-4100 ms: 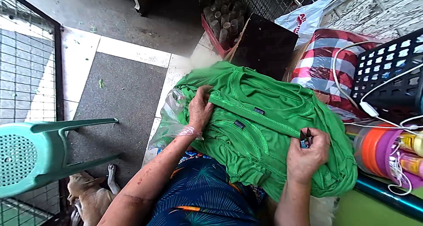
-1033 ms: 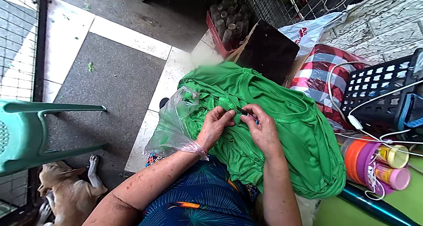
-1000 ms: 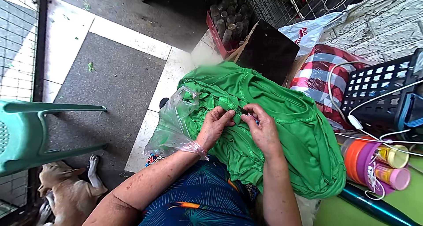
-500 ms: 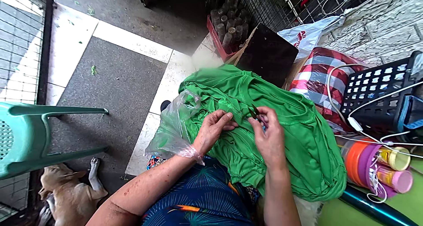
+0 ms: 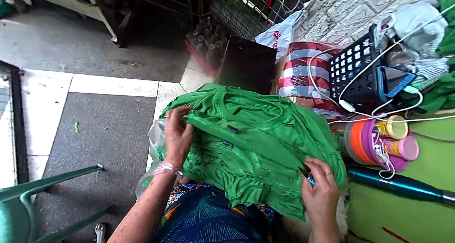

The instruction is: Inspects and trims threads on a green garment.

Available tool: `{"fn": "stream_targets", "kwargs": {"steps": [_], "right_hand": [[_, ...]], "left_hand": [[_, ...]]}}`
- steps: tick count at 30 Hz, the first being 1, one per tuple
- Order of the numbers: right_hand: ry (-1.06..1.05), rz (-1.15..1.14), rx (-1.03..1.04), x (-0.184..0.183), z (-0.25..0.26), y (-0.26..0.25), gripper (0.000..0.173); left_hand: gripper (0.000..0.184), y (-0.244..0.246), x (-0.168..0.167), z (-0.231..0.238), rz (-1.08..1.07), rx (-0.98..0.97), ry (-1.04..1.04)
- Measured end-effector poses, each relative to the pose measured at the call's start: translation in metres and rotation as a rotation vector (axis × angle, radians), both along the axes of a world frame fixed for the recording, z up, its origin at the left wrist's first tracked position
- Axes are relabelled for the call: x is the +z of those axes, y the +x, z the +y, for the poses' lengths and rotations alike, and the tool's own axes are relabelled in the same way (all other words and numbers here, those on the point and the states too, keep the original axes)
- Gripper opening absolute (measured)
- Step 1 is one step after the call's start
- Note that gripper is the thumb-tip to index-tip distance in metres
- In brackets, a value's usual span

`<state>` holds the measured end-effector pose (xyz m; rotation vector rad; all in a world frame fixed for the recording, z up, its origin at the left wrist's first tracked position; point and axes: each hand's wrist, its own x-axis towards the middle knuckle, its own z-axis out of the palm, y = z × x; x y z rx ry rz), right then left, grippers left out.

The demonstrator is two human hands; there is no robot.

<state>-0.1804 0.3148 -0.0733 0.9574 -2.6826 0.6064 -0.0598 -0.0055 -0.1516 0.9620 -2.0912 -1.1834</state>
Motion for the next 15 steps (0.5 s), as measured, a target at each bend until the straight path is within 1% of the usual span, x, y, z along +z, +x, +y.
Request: {"fn": "stream_targets", "kwargs": {"steps": [3, 5, 6, 9, 11, 13, 14, 15], "right_hand": [[-0.182, 0.097, 0.023, -0.004, -0.001, -0.004, 0.016], [-0.243, 0.168, 0.012, 0.002, -0.004, -0.012, 0.018], [-0.261, 0.191, 0.003, 0.008, -0.004, -0.018, 0.021], [-0.284, 0.25, -0.011, 0.033, -0.003, -0.041, 0.031], [-0.275, 0.271, -0.036, 0.045, -0.004, -0.059, 0.031], [-0.231, 0.195, -0.103, 0.042, -0.011, -0.083, 0.032], [-0.166, 0.079, -0.151, 0.034, -0.014, -0.097, 0.035], [-0.054, -0.109, -0.202, 0.025, -0.019, -0.112, 0.041]], "left_hand": [[0.03, 0.009, -0.005, 0.001, -0.057, 0.035, -0.037], [0.037, 0.011, 0.002, 0.003, -0.077, 0.003, -0.063], [0.038, 0.01, 0.009, 0.005, -0.04, -0.008, -0.053], [0.031, 0.0, 0.034, 0.002, 0.224, -0.028, 0.036], [0.03, -0.014, 0.047, -0.002, 0.301, -0.029, 0.042], [0.029, -0.036, 0.052, -0.007, 0.276, -0.028, -0.032], [0.029, -0.048, 0.046, -0.012, 0.203, -0.052, -0.113], [0.03, -0.062, 0.034, -0.021, 0.089, -0.119, -0.185]]}}
